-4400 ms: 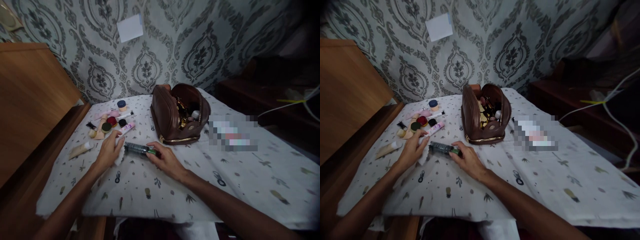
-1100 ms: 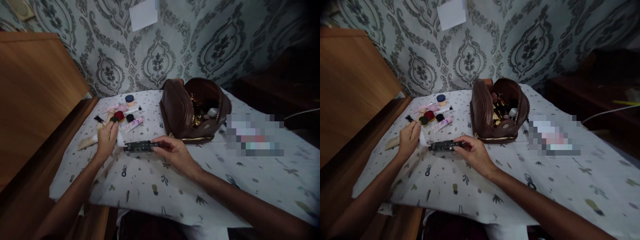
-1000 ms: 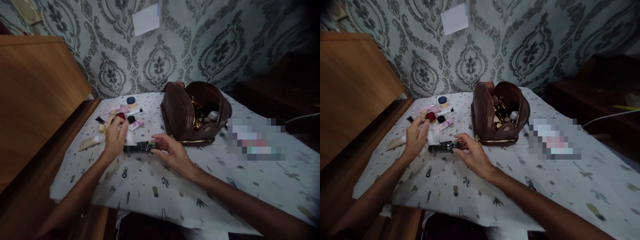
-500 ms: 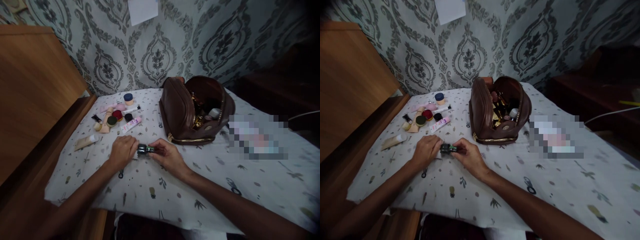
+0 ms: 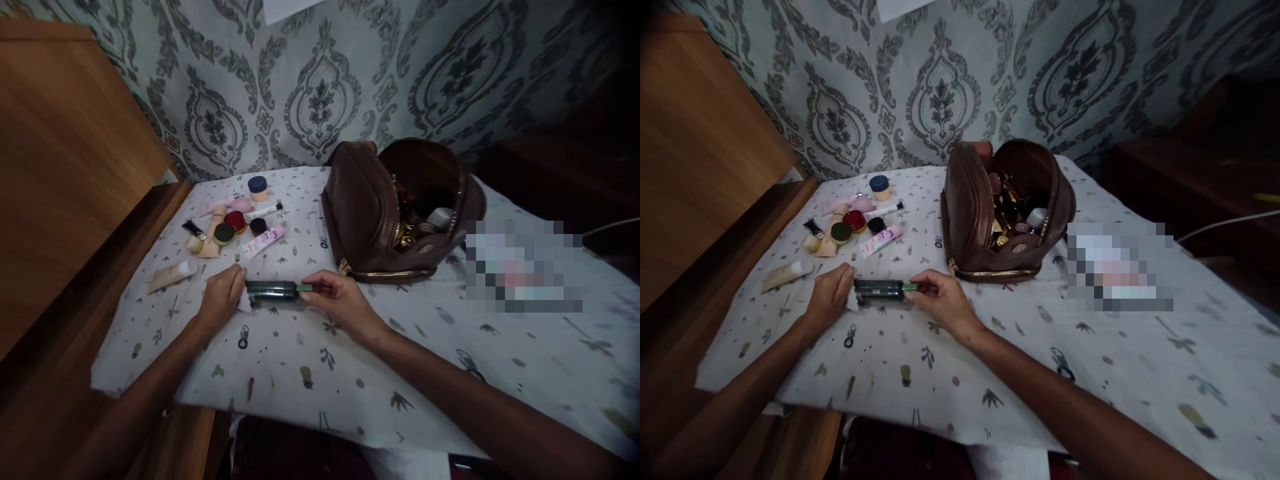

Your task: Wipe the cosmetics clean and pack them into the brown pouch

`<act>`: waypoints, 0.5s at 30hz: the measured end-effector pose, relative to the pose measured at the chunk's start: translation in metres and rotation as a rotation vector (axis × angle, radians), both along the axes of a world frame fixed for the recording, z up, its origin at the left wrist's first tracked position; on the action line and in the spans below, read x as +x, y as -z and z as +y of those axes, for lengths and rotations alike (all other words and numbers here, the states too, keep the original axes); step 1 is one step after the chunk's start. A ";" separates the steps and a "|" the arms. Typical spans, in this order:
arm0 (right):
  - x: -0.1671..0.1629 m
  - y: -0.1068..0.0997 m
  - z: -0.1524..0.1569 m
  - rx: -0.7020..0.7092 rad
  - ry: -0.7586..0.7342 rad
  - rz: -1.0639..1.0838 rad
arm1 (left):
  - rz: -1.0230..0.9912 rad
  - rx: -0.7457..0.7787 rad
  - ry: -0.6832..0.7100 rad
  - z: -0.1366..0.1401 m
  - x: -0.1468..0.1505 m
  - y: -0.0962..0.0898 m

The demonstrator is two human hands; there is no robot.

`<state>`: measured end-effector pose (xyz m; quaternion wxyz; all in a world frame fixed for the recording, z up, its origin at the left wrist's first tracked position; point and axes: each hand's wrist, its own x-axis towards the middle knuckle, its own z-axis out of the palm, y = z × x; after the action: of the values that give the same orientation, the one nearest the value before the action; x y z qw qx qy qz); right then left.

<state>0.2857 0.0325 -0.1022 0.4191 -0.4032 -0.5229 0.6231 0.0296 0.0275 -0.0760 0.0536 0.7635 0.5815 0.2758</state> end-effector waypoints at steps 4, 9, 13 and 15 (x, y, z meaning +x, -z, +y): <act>-0.001 0.000 -0.004 0.084 -0.021 0.035 | -0.013 -0.005 -0.039 0.003 -0.006 -0.005; 0.000 -0.001 -0.011 0.313 0.010 -0.049 | -0.003 0.087 -0.044 0.004 0.018 -0.033; 0.002 -0.004 -0.016 0.593 0.055 -0.199 | 0.076 0.098 0.114 -0.002 0.062 -0.041; 0.004 -0.005 -0.017 0.676 0.052 -0.252 | 0.242 0.057 0.234 -0.009 0.078 -0.036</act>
<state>0.2892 0.0154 -0.0973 0.4769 -0.3286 -0.7366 0.3494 0.1078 0.0190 -0.0404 -0.0069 0.8548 0.4830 0.1898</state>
